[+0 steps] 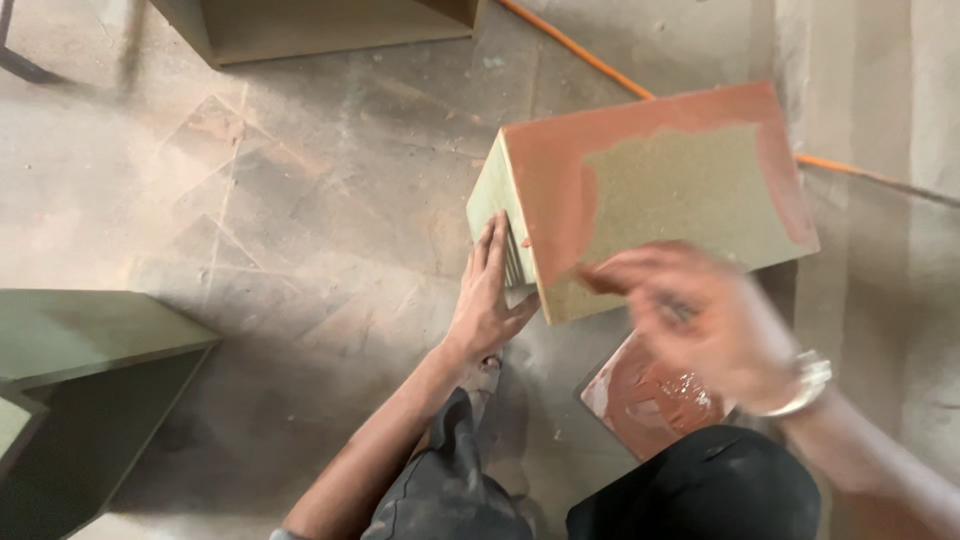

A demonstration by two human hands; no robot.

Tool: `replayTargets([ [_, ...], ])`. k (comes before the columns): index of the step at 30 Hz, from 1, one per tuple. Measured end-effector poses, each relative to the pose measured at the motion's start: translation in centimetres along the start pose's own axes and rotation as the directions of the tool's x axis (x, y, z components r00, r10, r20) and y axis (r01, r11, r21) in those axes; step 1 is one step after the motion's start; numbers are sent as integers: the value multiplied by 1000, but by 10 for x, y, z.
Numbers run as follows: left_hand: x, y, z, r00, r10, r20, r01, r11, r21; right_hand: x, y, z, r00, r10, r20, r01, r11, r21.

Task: The person kneels on the floor and mixes a reddish paste on a square tile using a small trowel. They then carry the tile and apply the paste onto a flat board, spreading it evenly across the surface.

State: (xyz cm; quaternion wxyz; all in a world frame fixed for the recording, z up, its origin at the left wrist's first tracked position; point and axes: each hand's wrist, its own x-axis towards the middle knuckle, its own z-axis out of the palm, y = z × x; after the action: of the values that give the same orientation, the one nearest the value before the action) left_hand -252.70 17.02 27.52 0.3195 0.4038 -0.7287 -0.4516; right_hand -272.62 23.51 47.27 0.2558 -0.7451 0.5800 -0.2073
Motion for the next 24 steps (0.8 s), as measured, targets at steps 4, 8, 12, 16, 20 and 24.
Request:
replayTargets([
  [4, -26, 11, -11, 996, 41, 74, -22, 968, -250, -35, 31, 6, 857, 514, -37, -348, 631, 694],
  [8, -29, 28, -10, 994, 64, 89, -24, 920, -390, -60, 48, 15, 789, 612, 45, -319, 347, 882],
  [12, -34, 49, -17, 989, 87, 120, -33, 919, -394, -81, 72, 27, 760, 645, 76, -236, 165, 958],
  [16, -37, 75, -32, 972, 216, 88, -217, 976, 10, -103, 98, 38, 916, 263, -304, -55, 831, 553],
  [20, -23, 114, -34, 906, 333, 262, -416, 819, 396, -130, 124, 44, 928, 12, -372, 126, 930, 346],
  [24, 0, 151, -22, 806, 394, 442, -571, 715, 403, -164, 148, 44, 747, 650, 138, 5, -212, 977],
])
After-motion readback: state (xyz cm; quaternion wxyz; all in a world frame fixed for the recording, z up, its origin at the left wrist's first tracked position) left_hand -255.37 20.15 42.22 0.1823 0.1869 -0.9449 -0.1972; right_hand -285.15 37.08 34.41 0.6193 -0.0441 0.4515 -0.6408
